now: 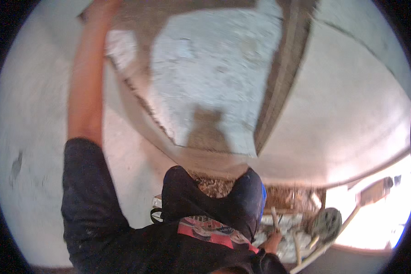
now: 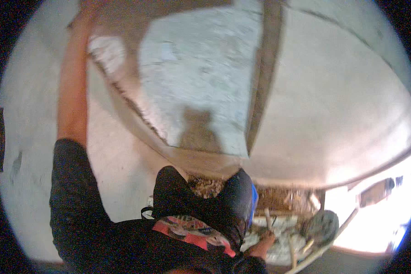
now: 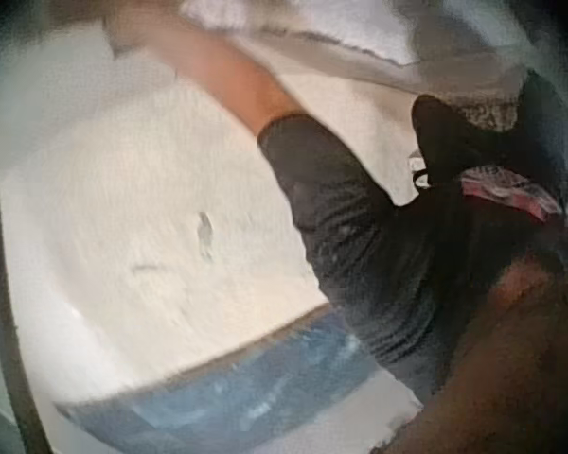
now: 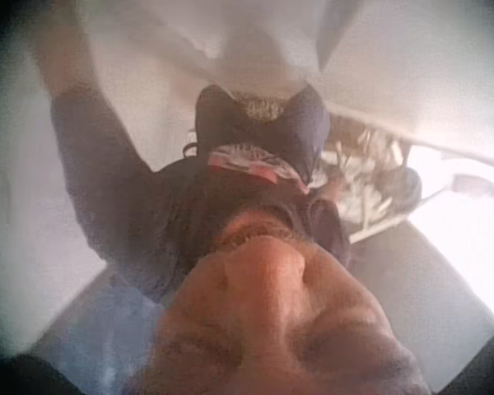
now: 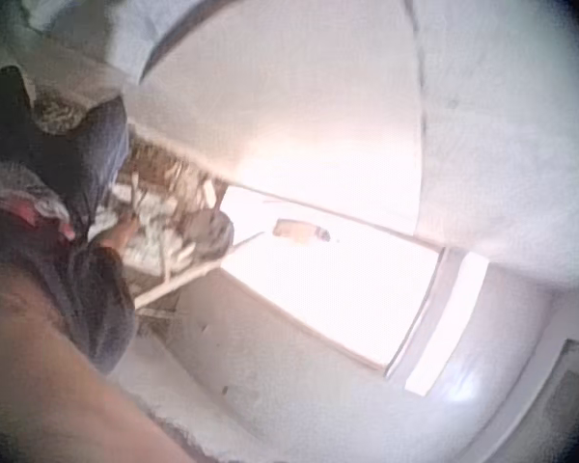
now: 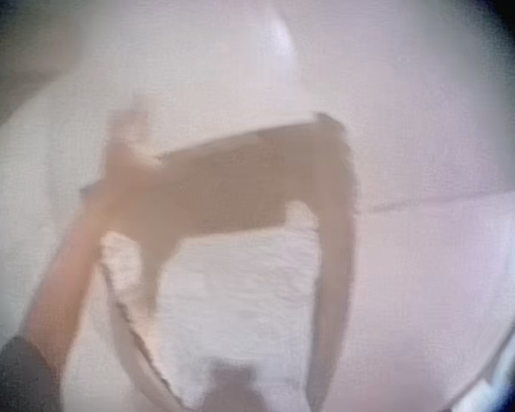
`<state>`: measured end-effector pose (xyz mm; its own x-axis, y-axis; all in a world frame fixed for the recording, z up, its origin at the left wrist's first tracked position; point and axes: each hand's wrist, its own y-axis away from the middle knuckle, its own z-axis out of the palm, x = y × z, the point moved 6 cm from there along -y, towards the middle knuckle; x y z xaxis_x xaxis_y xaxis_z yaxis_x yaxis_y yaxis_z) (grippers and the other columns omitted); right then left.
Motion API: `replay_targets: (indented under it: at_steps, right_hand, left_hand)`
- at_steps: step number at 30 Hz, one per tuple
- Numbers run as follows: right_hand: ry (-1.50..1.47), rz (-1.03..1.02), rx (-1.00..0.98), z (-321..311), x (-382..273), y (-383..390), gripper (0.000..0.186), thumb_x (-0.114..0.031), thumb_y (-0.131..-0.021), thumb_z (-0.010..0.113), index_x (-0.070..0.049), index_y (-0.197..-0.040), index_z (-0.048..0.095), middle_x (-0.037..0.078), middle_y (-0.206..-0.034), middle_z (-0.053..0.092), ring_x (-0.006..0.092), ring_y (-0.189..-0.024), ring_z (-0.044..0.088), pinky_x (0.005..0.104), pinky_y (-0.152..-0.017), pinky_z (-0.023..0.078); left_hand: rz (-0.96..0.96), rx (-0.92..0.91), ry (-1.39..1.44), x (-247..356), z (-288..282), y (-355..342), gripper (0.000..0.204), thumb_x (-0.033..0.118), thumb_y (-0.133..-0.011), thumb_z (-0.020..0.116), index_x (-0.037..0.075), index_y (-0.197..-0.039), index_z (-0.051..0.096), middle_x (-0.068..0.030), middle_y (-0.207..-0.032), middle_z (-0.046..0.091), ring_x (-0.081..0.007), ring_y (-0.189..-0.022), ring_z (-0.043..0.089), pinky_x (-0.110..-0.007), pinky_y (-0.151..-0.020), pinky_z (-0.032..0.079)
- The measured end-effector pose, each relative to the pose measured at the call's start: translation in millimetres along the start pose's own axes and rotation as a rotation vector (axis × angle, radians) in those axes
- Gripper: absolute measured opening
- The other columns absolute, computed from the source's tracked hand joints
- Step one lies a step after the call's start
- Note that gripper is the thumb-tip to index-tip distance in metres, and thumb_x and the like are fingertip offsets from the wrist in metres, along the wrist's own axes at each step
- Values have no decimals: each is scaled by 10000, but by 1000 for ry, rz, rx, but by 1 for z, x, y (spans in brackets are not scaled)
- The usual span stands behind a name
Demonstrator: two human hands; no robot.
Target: The person installs a tile onto a ceiling by applying mortar to the back of a large tile, lifting it into position, and using a mallet and a wooden board to level and secure it against the ceiling surface.
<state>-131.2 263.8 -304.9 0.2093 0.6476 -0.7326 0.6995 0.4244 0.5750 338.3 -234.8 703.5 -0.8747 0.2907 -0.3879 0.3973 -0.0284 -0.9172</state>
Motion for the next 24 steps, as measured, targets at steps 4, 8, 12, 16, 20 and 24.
replay_targets:
  at_steps: [4,8,12,16,20,24]
  right_hand:
    - [968,-354,-188,2,10,-30,232,-196,-927,656,0,-1052,670,24,-620,566,167,-606,625,310,-464,442]
    - [1198,-396,-166,30,-69,-40,249,-209,-947,629,11,-1062,657,21,-623,546,159,-618,618,300,-479,447]
    - [734,-284,-15,60,-182,-28,237,-213,-961,620,0,-1060,650,24,-639,538,158,-625,599,305,-494,448]
    - [388,-277,13,71,-257,0,225,-217,-975,611,-11,-1058,643,26,-655,529,157,-631,580,310,-509,448]
    - [119,-265,-1,67,-300,36,214,-221,-989,601,-21,-1057,636,29,-670,521,155,-637,562,315,-524,448]
    - [-92,-251,-21,56,-323,72,204,-225,-1003,592,-32,-1055,629,31,-686,512,154,-644,543,320,-539,449]
  left_hand:
    - [-35,45,22,6,-5,-3,1158,667,-761,771,16,-1600,308,-247,-1688,178,-457,-1558,142,-553,-1274,140]
    - [-17,80,11,17,-15,-7,1101,603,-791,774,-17,-1584,326,-271,-1684,174,-466,-1560,136,-533,-1279,150]
    - [-205,-7,182,13,-24,0,1057,447,-758,827,-16,-1576,344,-268,-1685,171,-452,-1561,150,-538,-1277,151]
    - [-72,87,327,5,-27,-2,1114,423,-711,854,5,-1591,316,-254,-1690,166,-443,-1562,154,-549,-1273,158]
    - [-3,64,218,-7,-4,-3,1193,481,-686,864,24,-1611,266,-262,-1684,175,-431,-1564,159,-592,-1266,135]
    - [10,142,252,-10,6,1,1227,506,-660,868,28,-1613,260,-271,-1680,172,-429,-1566,153,-622,-1258,118]
